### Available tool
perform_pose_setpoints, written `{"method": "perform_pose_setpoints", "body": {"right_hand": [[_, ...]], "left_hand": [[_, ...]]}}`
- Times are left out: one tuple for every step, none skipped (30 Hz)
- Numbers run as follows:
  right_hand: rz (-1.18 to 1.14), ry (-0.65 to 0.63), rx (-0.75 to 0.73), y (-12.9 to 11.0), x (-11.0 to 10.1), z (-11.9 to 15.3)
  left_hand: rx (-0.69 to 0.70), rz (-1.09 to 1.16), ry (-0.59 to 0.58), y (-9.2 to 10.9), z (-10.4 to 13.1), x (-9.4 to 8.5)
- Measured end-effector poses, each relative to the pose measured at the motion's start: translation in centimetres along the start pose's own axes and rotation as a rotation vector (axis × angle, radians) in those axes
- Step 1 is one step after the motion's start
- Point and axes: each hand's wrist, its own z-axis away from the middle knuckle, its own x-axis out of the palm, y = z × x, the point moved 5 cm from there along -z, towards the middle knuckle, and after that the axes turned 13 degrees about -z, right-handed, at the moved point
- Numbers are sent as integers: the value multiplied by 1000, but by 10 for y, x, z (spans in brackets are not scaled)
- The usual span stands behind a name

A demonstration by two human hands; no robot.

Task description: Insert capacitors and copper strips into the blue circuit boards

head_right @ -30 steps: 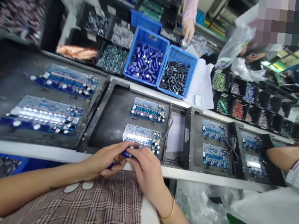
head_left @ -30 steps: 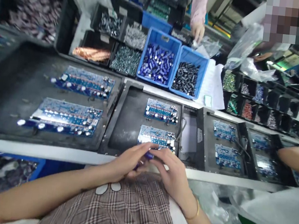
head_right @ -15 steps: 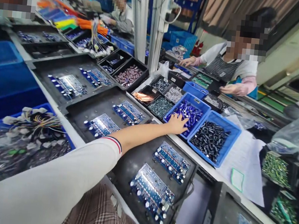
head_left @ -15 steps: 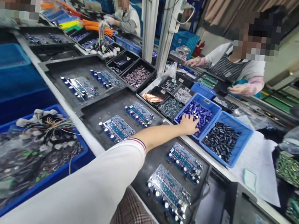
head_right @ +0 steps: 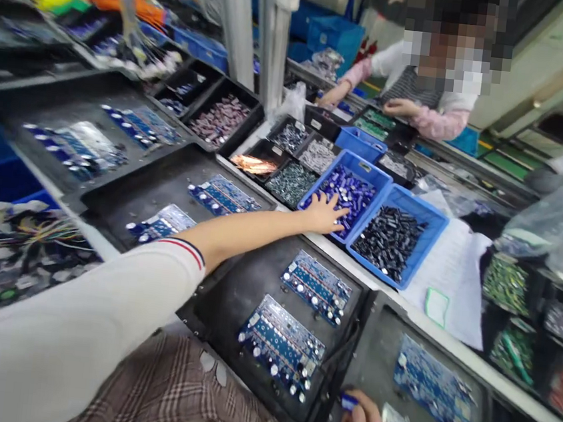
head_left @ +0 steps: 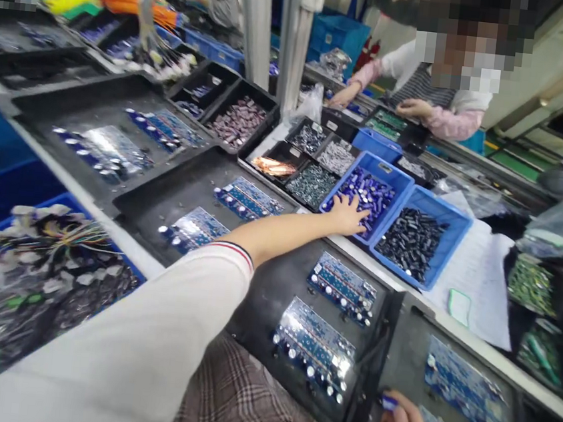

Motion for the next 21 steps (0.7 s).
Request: {"method": "perform_pose_setpoints", "body": {"right_hand": [[-5, -10, 45, -4, 4, 4], [-16, -6, 77, -9, 8, 6], [-25, 8, 94, -14, 12, 8], [-42, 5, 108, -19, 16, 8], [-62, 4, 108, -24, 20, 8], [-73, 2, 105, -28, 24, 7], [-81, 2, 102, -31, 28, 7], [-86, 2, 100, -34, 32, 7], [-91, 2, 101, -36, 35, 7], [-97, 2, 103, -37, 39, 7], [-106, 1, 107, -39, 42, 7], [-115, -1, 112, -40, 46, 8], [-125, -3, 115, -42, 50, 8], [-134, -6, 117, -43, 55, 9], [-141, -13, 119, -45, 61, 9], [-145, -22, 121, -46, 69, 9], [-146, -32, 122, -47, 78, 9], [-141, -45, 120, -48, 88, 9], [-130, -60, 116, -49, 100, 9], [-113, -79, 108, -50, 113, 8], [-94, -98, 96, -51, 127, 8]], "left_hand": [[17, 19, -6, -2, -2, 0], [32, 41, -12, -3, -6, 1], [46, 64, -22, -4, -11, 2], [57, 85, -30, -6, -16, 4], [68, 106, -39, -7, -21, 6], [76, 123, -45, -8, -26, 8], [82, 135, -47, -8, -30, 9], [87, 144, -37, -9, -32, 11], [93, 153, -19, -9, -33, 12], [99, 162, 7, -10, -34, 12], [104, 171, 39, -10, -34, 12], [109, 180, 70, -10, -34, 12], [112, 187, 98, -11, -34, 12], [112, 191, 119, -11, -34, 12], [110, 191, 134, -11, -35, 12], [111, 190, 148, -11, -36, 12], [116, 188, 159, -10, -36, 11], [122, 184, 170, -10, -36, 9], [129, 177, 183, -9, -35, 7], [136, 165, 194, -8, -33, 5], [143, 148, 205, -7, -30, 2]]}}
